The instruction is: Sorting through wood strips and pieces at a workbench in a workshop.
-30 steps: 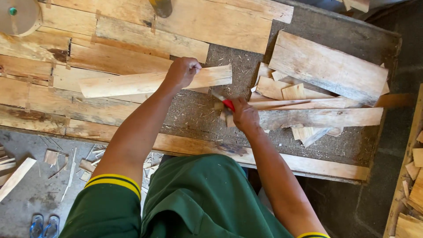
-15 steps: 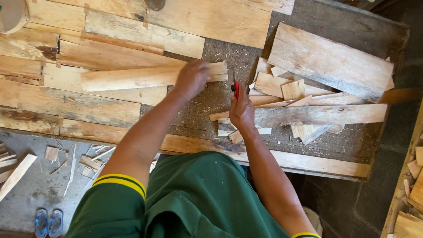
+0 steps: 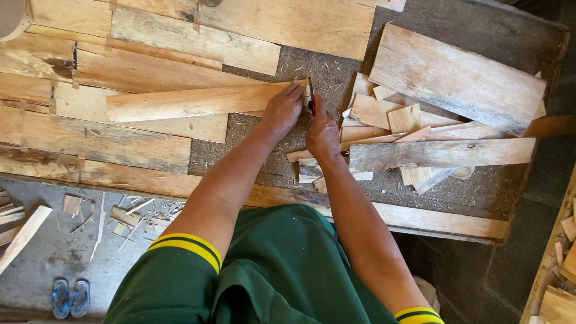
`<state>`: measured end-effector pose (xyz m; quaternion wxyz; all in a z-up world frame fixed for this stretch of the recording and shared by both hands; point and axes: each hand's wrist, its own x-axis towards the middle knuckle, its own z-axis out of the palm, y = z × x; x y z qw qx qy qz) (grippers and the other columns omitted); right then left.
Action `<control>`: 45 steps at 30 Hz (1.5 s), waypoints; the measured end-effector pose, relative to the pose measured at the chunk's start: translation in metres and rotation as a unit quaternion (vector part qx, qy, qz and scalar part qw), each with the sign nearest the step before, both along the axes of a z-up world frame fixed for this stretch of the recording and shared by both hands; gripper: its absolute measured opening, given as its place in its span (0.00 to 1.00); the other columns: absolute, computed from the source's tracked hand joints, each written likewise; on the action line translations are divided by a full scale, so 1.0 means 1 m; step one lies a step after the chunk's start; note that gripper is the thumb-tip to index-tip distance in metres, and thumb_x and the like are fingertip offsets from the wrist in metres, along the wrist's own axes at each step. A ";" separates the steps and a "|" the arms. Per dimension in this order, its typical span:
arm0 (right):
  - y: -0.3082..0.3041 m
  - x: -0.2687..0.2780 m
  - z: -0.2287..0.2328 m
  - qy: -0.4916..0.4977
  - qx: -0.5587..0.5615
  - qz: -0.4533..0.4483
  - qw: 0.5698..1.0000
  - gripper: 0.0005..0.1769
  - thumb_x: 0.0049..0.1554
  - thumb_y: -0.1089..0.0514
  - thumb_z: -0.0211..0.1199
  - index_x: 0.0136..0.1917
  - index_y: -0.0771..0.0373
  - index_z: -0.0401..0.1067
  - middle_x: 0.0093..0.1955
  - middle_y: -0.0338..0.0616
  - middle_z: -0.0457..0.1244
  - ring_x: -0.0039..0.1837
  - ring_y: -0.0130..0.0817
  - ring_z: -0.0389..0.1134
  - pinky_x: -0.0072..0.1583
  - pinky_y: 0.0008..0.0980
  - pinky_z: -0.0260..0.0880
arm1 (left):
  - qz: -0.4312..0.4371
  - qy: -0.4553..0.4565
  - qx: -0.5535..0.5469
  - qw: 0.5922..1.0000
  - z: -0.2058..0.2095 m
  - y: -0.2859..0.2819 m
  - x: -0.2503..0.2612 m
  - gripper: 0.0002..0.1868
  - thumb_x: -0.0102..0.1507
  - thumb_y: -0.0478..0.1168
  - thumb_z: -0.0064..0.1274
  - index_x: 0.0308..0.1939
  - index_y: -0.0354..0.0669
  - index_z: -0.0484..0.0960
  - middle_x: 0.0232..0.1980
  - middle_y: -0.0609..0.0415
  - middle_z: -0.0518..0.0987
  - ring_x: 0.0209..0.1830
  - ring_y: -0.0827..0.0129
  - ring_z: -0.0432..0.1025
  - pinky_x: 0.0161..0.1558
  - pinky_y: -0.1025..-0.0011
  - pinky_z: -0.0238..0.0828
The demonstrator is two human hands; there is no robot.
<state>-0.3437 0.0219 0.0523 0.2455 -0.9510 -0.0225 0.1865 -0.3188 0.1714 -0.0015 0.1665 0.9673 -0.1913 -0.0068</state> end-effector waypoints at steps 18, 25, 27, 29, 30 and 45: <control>-0.002 -0.001 -0.015 -0.030 0.035 -0.004 0.999 0.38 0.62 0.69 0.53 0.82 0.61 0.47 0.52 0.65 0.69 0.51 0.56 0.75 0.50 0.47 0.78 | -0.010 -0.055 -0.012 0.998 -0.016 0.001 -0.002 0.16 0.63 0.33 0.50 0.52 0.30 0.84 0.69 0.41 0.74 0.74 0.52 0.65 0.71 0.64 0.65; 0.004 0.008 0.012 0.042 -0.043 0.005 0.998 0.44 0.57 0.73 0.55 0.82 0.58 0.45 0.51 0.62 0.69 0.43 0.47 0.74 0.42 0.40 0.79 | 0.000 -0.073 0.016 0.997 -0.039 -0.007 0.003 0.14 0.65 0.28 0.53 0.55 0.30 0.83 0.71 0.41 0.73 0.73 0.51 0.65 0.69 0.60 0.67; 0.001 0.007 0.007 0.015 -0.047 0.028 0.998 0.45 0.56 0.73 0.57 0.82 0.60 0.47 0.48 0.61 0.70 0.42 0.47 0.74 0.43 0.40 0.78 | -0.020 -0.030 0.045 0.998 -0.029 -0.007 0.004 0.14 0.64 0.26 0.54 0.54 0.30 0.83 0.71 0.38 0.72 0.73 0.49 0.65 0.70 0.60 0.67; 0.002 0.007 0.007 0.010 -0.045 0.032 0.998 0.45 0.56 0.73 0.58 0.83 0.60 0.47 0.48 0.61 0.70 0.42 0.47 0.74 0.43 0.41 0.78 | -0.024 -0.023 0.054 0.998 -0.030 -0.008 0.006 0.15 0.63 0.27 0.54 0.54 0.30 0.83 0.71 0.37 0.72 0.73 0.49 0.65 0.70 0.59 0.66; 0.002 0.007 0.007 0.004 -0.043 0.035 0.998 0.45 0.56 0.73 0.58 0.83 0.60 0.48 0.47 0.60 0.70 0.42 0.48 0.74 0.44 0.41 0.78 | -0.030 -0.017 0.063 0.997 -0.030 -0.007 0.006 0.16 0.63 0.28 0.54 0.55 0.31 0.82 0.70 0.37 0.72 0.73 0.49 0.66 0.70 0.59 0.66; -0.013 -0.012 0.019 -0.042 0.023 0.024 0.999 0.32 0.59 0.70 0.54 0.76 0.60 0.60 0.49 0.66 0.70 0.49 0.61 0.74 0.51 0.54 0.76 | -0.010 -0.079 0.006 0.997 -0.024 -0.002 0.002 0.19 0.63 0.34 0.51 0.57 0.28 0.82 0.67 0.38 0.76 0.70 0.50 0.69 0.67 0.59 0.70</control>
